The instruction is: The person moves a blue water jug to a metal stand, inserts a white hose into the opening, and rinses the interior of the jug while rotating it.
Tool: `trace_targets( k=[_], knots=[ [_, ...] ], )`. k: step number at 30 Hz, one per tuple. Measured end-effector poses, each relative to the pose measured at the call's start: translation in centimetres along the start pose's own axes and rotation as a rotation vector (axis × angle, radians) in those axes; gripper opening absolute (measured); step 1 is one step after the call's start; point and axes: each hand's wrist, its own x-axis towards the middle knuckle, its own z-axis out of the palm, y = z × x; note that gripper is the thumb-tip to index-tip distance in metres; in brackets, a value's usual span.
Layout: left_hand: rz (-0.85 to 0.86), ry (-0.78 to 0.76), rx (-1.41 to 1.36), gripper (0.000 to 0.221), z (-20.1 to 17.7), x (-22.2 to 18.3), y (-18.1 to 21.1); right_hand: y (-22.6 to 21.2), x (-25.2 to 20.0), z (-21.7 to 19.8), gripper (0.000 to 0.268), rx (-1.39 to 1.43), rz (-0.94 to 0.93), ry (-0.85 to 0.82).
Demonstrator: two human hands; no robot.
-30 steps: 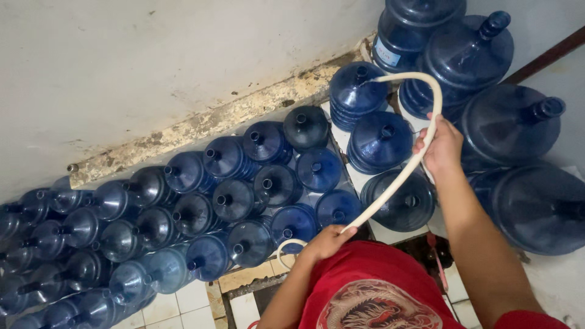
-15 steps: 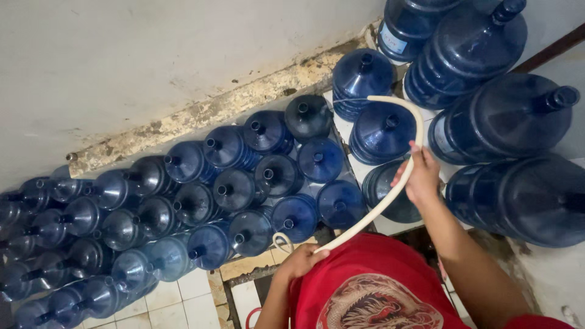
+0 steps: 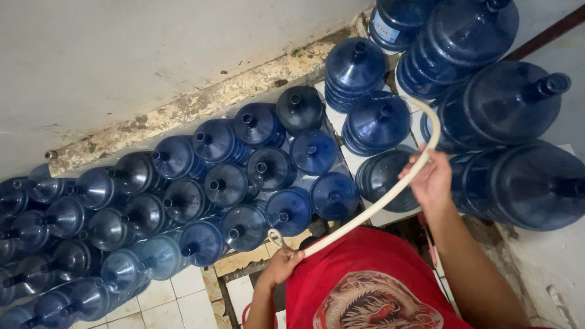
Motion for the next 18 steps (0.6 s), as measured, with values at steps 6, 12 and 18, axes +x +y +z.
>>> trace_targets(
  k=[6, 12, 18],
  knots=[
    [0.012, 0.026, 0.063, 0.068, -0.5, -1.3, 1.3, 1.4, 3.5, -2.7, 0.029, -0.165, 0.143, 0.145],
    [-0.158, -0.032, 0.177, 0.068, -0.6, -2.7, 1.8, 2.2, -1.6, -2.7, 0.018, -0.210, 0.134, 0.225],
    [-0.139, 0.034, 0.074, 0.059, -0.6, -2.1, 2.2, 1.9, -1.4, -3.6, 0.015, -0.164, 0.070, 0.380]
  ],
)
